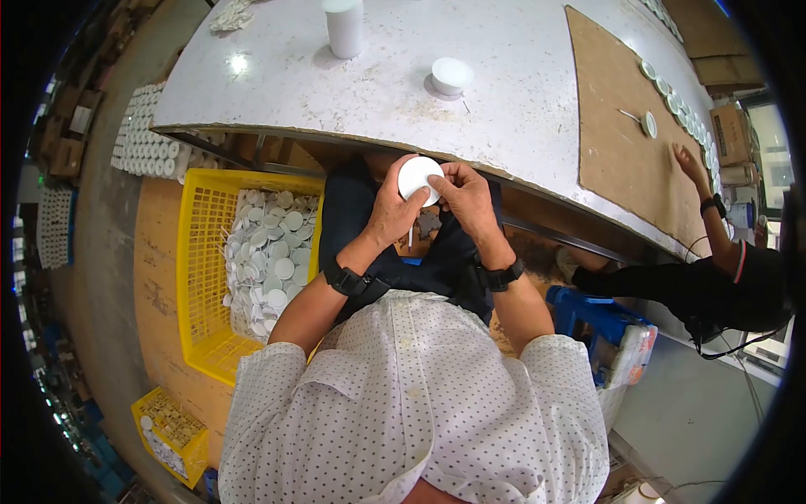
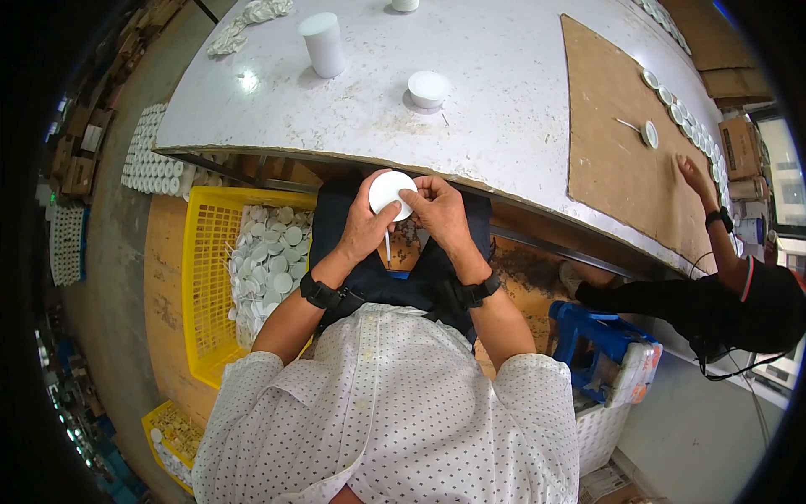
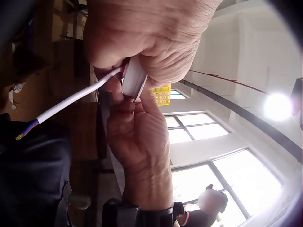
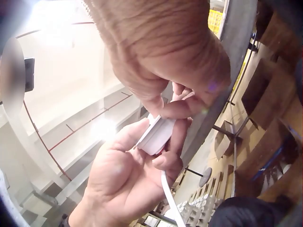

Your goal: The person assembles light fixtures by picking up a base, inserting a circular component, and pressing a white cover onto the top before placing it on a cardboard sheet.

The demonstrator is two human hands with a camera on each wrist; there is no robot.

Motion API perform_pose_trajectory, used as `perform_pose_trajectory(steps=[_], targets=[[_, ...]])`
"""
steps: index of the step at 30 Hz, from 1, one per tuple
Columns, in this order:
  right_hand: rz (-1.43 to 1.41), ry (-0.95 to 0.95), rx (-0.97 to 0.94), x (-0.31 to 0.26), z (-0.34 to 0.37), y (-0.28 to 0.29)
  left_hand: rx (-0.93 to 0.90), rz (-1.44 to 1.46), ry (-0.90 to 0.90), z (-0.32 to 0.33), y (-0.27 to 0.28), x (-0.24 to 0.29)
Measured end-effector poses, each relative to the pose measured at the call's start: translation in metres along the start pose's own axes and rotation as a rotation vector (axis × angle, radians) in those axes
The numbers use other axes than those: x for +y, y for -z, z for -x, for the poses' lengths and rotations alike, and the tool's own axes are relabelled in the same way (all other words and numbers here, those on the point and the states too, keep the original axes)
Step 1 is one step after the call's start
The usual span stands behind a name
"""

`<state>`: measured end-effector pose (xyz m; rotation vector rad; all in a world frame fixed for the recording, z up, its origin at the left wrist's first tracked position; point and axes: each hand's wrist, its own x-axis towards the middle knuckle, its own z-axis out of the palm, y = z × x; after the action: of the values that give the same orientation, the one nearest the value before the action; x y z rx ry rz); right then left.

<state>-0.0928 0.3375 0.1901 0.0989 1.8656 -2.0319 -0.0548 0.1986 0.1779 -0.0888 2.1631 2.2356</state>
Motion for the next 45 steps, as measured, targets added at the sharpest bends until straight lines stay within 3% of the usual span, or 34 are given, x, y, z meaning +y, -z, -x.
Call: perform_pose_trajectory(steps=[12,15,20,21,23,24,27,28,30,32,33,35,36,39,45], targets=[[-0.092,-0.061,-0.035,0.008,-0.002,0.003,-0.031,-0.044,-0.057,0.0,0.002,-0.01],[-0.116,-0.062,-0.057,0.011,-0.002,0.005,-0.018,-0.069,-0.141,0.0,0.001,-0.015],[0.076,-0.044,-0.021,-0.001,-0.001,0.009,0.013,0.022,-0.04,-0.003,0.004,-0.003],[0.078,-0.03,-0.084,-0.015,-0.002,0.016,0.061,0.091,0.083,0.0,0.007,0.006],[0.221,0.048,0.031,-0.045,-0.006,0.035,0.095,0.125,0.098,0.002,0.028,0.0],[0.226,0.175,0.07,-0.042,-0.021,0.056,0.119,0.164,0.102,0.003,0.042,-0.008],[0.449,0.273,0.383,-0.069,-0.066,0.127,0.294,0.167,0.212,0.012,0.087,-0.032],[0.488,0.303,0.477,-0.073,-0.085,0.158,0.346,0.291,0.235,0.017,0.096,-0.025],[0.608,0.284,0.61,-0.083,-0.114,0.218,0.432,0.374,0.252,0.028,0.134,-0.049],[0.848,0.126,0.784,-0.088,-0.141,0.274,0.667,0.263,0.345,0.04,0.166,-0.075],[0.849,0.131,0.789,-0.096,-0.142,0.282,0.715,0.223,0.386,0.048,0.181,-0.087],[1.008,-0.185,0.855,-0.114,-0.142,0.288,0.804,0.12,0.476,0.067,0.211,-0.117],[1.081,-0.251,0.92,-0.116,-0.147,0.288,0.782,0.071,0.438,0.081,0.235,-0.148],[1.139,-0.313,1.023,-0.12,-0.151,0.278,0.747,-0.07,0.752,0.117,0.264,-0.169],[1.201,-0.314,0.973,-0.114,-0.154,0.288,0.797,-0.342,0.859,0.179,0.306,-0.206]])
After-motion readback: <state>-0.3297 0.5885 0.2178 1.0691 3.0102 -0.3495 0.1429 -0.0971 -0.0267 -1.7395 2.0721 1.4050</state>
